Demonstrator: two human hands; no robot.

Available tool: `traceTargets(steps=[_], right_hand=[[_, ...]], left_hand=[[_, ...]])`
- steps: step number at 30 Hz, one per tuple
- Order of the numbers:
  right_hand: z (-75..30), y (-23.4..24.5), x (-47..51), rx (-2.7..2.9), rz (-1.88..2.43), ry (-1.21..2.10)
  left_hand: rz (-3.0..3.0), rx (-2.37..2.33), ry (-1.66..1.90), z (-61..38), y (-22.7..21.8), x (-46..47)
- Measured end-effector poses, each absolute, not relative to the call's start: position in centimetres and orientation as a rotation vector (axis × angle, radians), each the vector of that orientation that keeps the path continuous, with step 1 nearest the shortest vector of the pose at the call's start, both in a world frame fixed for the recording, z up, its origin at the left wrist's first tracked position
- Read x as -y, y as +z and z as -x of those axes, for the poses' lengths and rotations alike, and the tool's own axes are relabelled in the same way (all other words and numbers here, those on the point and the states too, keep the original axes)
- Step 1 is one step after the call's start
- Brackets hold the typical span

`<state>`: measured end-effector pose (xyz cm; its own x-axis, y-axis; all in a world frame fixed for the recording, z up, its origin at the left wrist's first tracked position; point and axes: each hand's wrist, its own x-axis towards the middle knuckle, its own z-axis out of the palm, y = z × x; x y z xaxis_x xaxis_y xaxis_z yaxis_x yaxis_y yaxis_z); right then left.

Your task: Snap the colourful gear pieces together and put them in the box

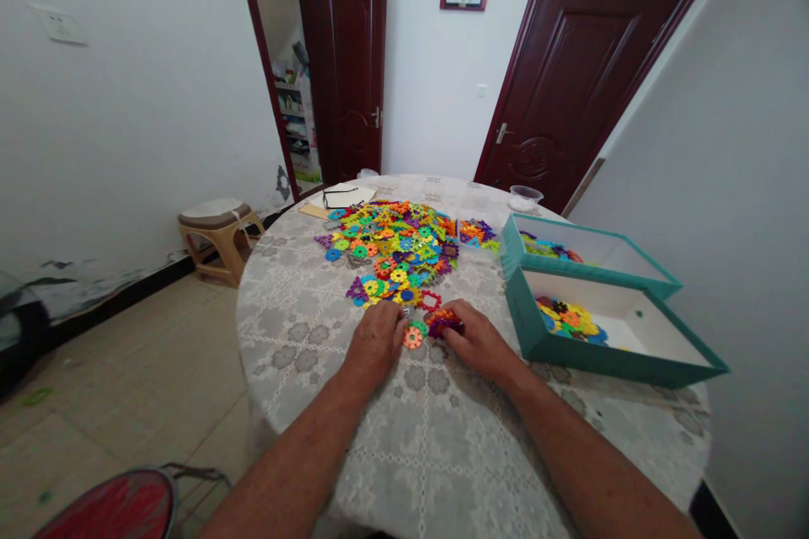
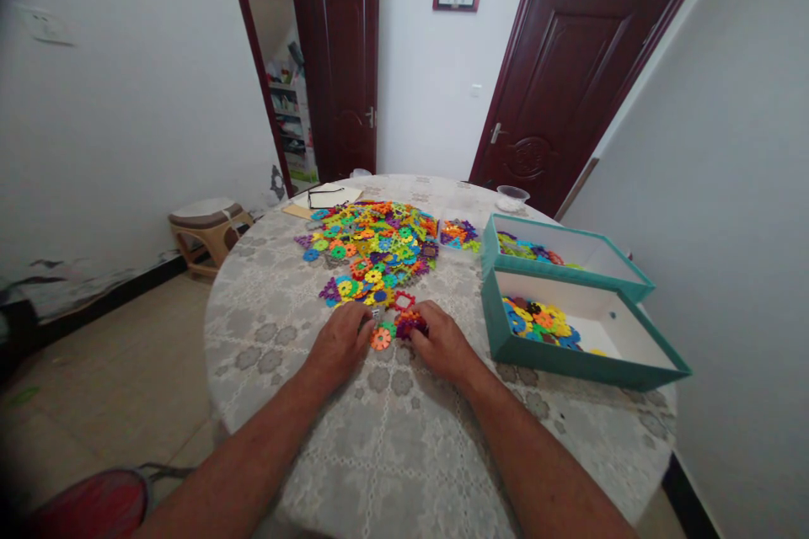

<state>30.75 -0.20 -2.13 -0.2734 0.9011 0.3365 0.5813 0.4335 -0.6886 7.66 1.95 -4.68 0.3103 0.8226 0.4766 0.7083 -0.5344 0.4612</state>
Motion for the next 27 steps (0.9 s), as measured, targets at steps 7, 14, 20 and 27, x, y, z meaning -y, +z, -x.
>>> traceTargets(steps=[7,14,20,27], right_hand=[[-30.6,-1.9,0.4,1.973,1.102,0.562],[-30.5,-1.4,0.7,1.938,1.066,0.713],[-30.0,-1.1,1.2,1.868,1.16,0.859],[-29.3,-1.2,1.7,1.806,1.146,0.813]], left_hand=[[-1.895,-1.329,1.204,-6.7,-3.0,-1.4],[-1.654,-1.146,1.083,-6.2,-1.4,-0.9],[-1.481,-1.133,1.045,-6.4,-1.8,-1.1],[-1.266,-1.033,1.074,-6.8,-2.4,-1.5]])
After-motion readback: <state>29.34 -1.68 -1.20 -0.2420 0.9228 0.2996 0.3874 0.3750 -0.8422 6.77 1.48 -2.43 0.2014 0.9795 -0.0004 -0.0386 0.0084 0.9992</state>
